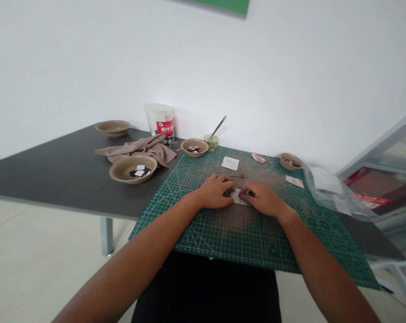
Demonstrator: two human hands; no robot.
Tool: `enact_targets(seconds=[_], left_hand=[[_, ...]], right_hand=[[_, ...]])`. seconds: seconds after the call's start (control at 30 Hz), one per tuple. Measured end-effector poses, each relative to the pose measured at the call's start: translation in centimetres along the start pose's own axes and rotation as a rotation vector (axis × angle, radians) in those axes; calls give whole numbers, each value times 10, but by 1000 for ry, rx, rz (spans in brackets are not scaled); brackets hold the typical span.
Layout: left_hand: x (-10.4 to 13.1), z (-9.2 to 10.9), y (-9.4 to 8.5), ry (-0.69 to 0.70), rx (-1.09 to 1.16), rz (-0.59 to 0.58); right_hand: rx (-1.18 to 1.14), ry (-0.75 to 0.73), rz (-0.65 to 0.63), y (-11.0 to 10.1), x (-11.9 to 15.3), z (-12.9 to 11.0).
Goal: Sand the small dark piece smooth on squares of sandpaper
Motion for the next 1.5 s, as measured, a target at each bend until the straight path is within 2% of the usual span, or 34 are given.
enact_targets(seconds=[0.07, 0.23, 0.4, 0.57, 0.73, 0.87, 1.07, 1.23, 1.4, 1.5], left_hand=[[0, 0, 0, -1, 3, -1], [0, -1, 1, 11, -9, 4], [0, -2, 1, 14, -1, 5], [0, -3, 3, 18, -7, 16], [0, -4, 3, 16, 5, 20], [0, -4, 3, 5, 2, 12], [0, -4, 4, 2, 2, 7], [0, -5, 5, 5, 4, 9], [0, -4, 4, 11, 16, 22], [0, -3, 3, 1, 18, 10]], right_hand=[[19, 19, 18, 0, -1, 2], [63, -43, -15, 6, -5, -5], [97, 60, 57, 5, -7, 4], [69, -11, -2, 8, -5, -5], [92, 30, 13, 1, -3, -1], [59, -27, -43, 3, 0, -4], [104, 78, 39, -1, 2, 6], [56, -42, -32, 4, 2, -5], [113, 62, 33, -1, 2, 4], [75, -21, -19, 4, 1, -5]])
Point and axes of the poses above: each hand's wrist, its own x-axis away from the middle knuckle, its own y-axis out of the palm, z = x × y, the point moved 6 cm from there along -x, towards the middle knuckle, and after that the axes turned 9 degrees about x, right-handed, at the moved point
